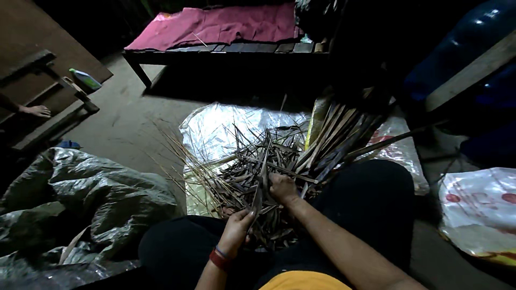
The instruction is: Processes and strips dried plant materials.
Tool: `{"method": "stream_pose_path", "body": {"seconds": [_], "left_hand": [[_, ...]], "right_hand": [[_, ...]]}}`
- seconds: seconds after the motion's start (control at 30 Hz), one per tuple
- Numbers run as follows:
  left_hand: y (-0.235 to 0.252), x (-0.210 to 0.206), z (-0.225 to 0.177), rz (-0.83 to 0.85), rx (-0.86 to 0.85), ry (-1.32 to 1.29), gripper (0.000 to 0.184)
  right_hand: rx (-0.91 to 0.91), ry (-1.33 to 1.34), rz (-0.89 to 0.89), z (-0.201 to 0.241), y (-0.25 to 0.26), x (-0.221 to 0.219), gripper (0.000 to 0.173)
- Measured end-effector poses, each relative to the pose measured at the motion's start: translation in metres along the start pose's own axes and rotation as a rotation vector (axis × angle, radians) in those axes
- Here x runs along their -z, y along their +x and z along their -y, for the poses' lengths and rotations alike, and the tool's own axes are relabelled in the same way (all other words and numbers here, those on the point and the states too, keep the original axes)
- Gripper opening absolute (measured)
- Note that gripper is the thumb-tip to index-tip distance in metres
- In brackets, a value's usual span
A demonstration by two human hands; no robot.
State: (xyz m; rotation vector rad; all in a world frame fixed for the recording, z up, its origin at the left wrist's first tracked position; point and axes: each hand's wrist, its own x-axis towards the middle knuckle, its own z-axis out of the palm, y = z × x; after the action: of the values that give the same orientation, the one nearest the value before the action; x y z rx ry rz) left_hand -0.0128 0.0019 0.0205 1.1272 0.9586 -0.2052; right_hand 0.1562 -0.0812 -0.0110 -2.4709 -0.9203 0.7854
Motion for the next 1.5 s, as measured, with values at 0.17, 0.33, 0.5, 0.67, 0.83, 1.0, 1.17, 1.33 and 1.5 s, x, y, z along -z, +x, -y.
{"method": "stream_pose_path", "body": {"seconds": [0.17, 0.33, 0.5, 0.67, 0.83, 1.0, 1.17, 1.33, 1.5], "left_hand": [[-0.008, 0.002, 0.006, 0.032, -0.006, -0.003, 0.022], [0.009, 0.003, -0.001, -0.056, 0.015, -0.052, 0.022], [0.023, -0.008, -0.018, -0.080, -0.027, 0.025, 0.021], [0.022, -0.012, -0.018, -0.091, -0.085, 0.083, 0.020], [0.017, -0.010, -0.013, 0.013, -0.067, 0.029, 0.024], [0.013, -0.013, -0.011, 0.103, -0.067, -0.099, 0.026], [0.004, -0.015, -0.005, 0.188, -0.068, -0.161, 0.028], [0.004, -0.013, -0.001, 0.162, -0.081, -0.111, 0.024], [0.019, -0.015, -0.004, 0.054, -0.058, 0.014, 0.023]], "right_hand": [[-0.285, 0.113, -0.044, -0.021, 0.036, 0.033, 0.037], [-0.234, 0.266, -0.023, -0.024, 0.027, 0.038, 0.037], [0.102, 0.186, 0.374, 0.007, -0.028, 0.005, 0.028], [0.113, 0.009, 0.327, 0.019, -0.031, 0.007, 0.029], [0.020, -0.010, 0.238, 0.011, -0.015, 0.007, 0.032], [0.042, -0.081, 0.036, 0.007, -0.009, 0.006, 0.033], [-0.135, -0.061, 0.034, -0.008, 0.026, 0.038, 0.036], [-0.341, 0.225, -0.150, -0.042, 0.052, 0.058, 0.035], [-0.303, 0.466, -0.010, -0.036, 0.021, 0.056, 0.036]]}}
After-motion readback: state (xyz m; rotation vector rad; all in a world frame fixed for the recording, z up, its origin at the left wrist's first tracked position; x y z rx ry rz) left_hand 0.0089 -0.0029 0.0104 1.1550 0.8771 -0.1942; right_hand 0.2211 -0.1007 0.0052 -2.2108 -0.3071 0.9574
